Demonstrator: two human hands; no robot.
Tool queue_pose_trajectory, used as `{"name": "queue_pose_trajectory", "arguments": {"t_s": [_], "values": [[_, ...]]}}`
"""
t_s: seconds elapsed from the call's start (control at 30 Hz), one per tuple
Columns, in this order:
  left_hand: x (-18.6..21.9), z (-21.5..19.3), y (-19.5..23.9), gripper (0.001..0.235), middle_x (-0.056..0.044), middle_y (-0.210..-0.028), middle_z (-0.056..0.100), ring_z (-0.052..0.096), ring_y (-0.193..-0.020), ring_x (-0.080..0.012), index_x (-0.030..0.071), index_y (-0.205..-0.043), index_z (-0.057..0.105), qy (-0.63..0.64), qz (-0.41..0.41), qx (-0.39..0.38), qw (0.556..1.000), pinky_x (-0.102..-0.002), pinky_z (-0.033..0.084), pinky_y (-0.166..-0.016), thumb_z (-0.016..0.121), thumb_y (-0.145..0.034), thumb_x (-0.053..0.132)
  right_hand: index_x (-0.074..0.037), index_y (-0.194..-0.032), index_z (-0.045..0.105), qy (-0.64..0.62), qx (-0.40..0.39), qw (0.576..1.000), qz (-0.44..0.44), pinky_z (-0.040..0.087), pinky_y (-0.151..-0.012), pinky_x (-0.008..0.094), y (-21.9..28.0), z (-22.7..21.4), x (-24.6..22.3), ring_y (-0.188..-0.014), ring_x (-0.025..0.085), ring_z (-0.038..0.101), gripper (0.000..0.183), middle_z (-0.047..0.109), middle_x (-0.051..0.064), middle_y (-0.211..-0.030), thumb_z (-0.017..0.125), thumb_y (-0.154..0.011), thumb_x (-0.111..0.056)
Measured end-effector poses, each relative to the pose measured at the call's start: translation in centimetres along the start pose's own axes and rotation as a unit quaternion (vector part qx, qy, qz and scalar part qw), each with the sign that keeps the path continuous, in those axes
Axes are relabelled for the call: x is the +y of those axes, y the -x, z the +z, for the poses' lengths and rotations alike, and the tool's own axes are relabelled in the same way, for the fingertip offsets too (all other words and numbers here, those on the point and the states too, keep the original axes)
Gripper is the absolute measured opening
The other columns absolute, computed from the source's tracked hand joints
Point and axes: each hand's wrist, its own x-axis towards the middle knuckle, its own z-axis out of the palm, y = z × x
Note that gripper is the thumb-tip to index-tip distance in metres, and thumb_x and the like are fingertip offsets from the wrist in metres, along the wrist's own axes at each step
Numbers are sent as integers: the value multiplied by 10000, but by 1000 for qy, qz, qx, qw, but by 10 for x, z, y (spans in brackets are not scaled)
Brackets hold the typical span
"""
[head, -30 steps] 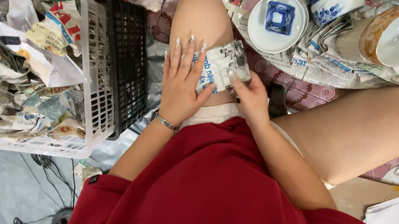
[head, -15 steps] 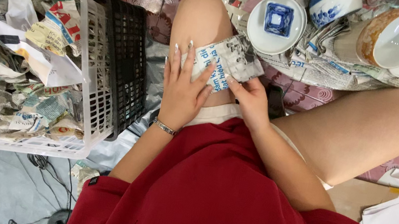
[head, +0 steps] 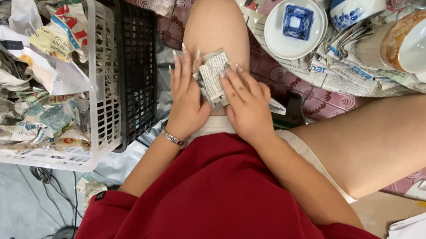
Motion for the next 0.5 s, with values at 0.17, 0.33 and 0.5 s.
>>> {"name": "queue_pose_trajectory", "arguments": {"t_s": [0.17,0.33,0.5], "values": [[-15,2,6,713,-234,-1735,184,75,-1619,-490,-8,-1639,261,65,-26,7,998,-552,90,-1319,477,-961,38,-159,-1479,584,12,-26,999,-28,316,-1120,527,-2,2,-8,-1500,338,383,642,476,92,-1581,738,-856,-180],[-18,1,3,669,-222,-1730,260,187,-1635,-448,-18,-1644,237,176,-32,44,983,-507,152,-1339,379,-991,-6,-274,-1480,595,35,-60,997,-35,263,-1183,572,-5,6,-8,-1555,363,284,629,452,51,-1598,760,-872,-268],[-2,-12,-3,545,-200,-1703,290,266,-1622,-384,8,-1603,337,165,-14,131,977,-510,216,-1338,481,-1094,141,-366,-1347,667,0,-93,995,-37,216,-1139,665,-6,4,-1,-1513,530,171,529,424,79,-1569,794,-835,-404]]}}
